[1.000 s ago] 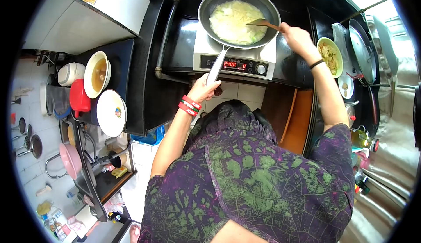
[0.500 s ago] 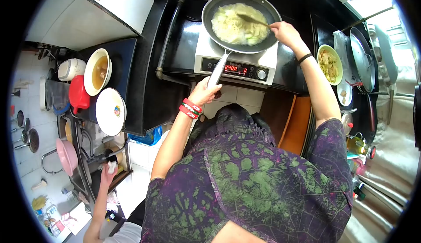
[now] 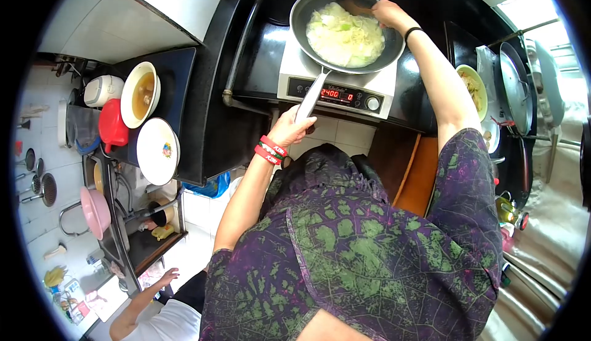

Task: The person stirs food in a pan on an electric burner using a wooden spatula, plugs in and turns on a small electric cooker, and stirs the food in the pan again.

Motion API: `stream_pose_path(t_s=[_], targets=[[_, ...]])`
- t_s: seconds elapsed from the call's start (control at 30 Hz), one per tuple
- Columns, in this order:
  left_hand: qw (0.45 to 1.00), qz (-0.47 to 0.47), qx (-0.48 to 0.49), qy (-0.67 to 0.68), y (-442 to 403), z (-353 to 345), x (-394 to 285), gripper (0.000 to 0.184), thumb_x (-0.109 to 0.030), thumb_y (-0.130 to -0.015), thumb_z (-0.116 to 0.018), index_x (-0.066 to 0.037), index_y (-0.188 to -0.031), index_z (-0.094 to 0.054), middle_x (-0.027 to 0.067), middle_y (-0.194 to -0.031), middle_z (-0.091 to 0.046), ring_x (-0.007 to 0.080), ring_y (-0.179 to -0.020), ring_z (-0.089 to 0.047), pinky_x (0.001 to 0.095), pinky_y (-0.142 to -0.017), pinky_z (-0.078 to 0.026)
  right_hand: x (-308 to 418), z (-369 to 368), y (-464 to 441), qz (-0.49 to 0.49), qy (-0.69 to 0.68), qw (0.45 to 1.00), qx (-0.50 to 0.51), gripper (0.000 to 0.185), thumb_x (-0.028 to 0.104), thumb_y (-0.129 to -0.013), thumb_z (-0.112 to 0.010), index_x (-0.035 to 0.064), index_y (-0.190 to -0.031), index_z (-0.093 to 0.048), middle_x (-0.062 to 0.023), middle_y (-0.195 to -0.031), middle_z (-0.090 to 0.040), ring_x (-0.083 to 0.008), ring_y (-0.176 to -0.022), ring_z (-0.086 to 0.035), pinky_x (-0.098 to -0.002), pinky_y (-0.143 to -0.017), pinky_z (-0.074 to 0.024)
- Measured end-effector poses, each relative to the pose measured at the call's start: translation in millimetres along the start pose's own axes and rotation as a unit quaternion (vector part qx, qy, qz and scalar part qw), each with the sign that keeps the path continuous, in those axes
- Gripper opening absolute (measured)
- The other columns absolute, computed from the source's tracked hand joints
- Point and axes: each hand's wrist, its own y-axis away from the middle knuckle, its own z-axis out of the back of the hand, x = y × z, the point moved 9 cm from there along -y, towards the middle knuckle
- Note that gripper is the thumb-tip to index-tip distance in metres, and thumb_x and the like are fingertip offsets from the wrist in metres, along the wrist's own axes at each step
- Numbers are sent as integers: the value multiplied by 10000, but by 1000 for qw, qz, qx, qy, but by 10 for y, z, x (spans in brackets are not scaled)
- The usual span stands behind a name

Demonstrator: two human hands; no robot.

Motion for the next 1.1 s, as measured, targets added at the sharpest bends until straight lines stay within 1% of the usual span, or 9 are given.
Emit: stream_pose_path(t_s=[0.07,0.1,0.3,0.47,0.5,0.6,0.67,0.77,1.1], targets=[[1000,3,-1,-2,-3,1,9,327,-169,-852,-646,-43,-1097,-469,-29,-664,-475,21,-443,-362,183,-377,-274,341,-161,68,103,41,989,-95,275,185,-861,-494,61,-1035,-666,-199,-915,-661,-309,-851,-653,-380,-773,-505],[1000,3,-4,-5,-5,9,6,327,-168,-852,-646,-43,-1097,-469,-28,-665,-476,21,-443,-363,182,-377,-275,319,-227,45,43,46,998,-15,339,134,-826,-491,159,-1128,-644,-154,-1106,-626,-305,-1021,-604,-393,-874,-480],[1000,1,8,18,-21,8,28,284,-158,-857,-642,-49,-1051,-466,-19,-661,-474,22,-439,-358,183,-376,-270,873,-153,1056,258,165,940,-149,243,91,-820,-466,86,-959,-665,-133,-781,-647,-306,-761,-638,-406,-658,-510],[1000,2,17,25,-43,-4,45,266,-147,-858,-638,-53,-1037,-464,-15,-660,-475,23,-430,-348,185,-372,-261,545,83,1667,255,167,936,-176,240,90,-799,-509,79,-973,-674,-152,-746,-641,-309,-738,-634,-383,-691,-517],[1000,1,12,28,-41,8,46,268,-146,-858,-639,-54,-1038,-464,-15,-660,-475,22,-427,-345,185,-371,-259,588,139,1804,350,160,885,-264,219,111,-798,-536,78,-960,-680,-157,-763,-645,-299,-754,-634,-369,-732,-516],[1000,3,13,27,-38,7,42,264,-147,-856,-641,-55,-1028,-462,-16,-656,-473,22,-426,-346,184,-371,-259,24,253,1658,155,41,968,-192,188,130,-812,-543,80,-931,-679,-149,-790,-651,-270,-783,-637,-351,-741,-514],[1000,2,16,25,-48,8,51,264,-149,-856,-641,-55,-1027,-462,-17,-654,-472,22,-428,-348,185,-371,-261,109,479,1871,158,198,942,-221,198,108,-800,-521,86,-911,-684,-121,-768,-659,-259,-784,-642,-347,-680,-516],[1000,1,15,23,-36,5,36,265,-152,-855,-643,-56,-1024,-463,-20,-653,-470,22,-434,-355,186,-374,-266,-46,448,1845,110,223,952,-177,238,96,-793,-506,101,-941,-693,-123,-793,-669,-270,-794,-657,-375,-675,-521],[1000,9,9,2,-33,13,36,281,-165,-856,-643,-47,-1042,-468,-23,-664,-466,28,-460,-363,190,-393,-289,96,-227,1305,114,158,960,-200,227,97,-802,-476,100,-943,-653,-113,-779,-657,-267,-806,-649,-390,-669,-518]])
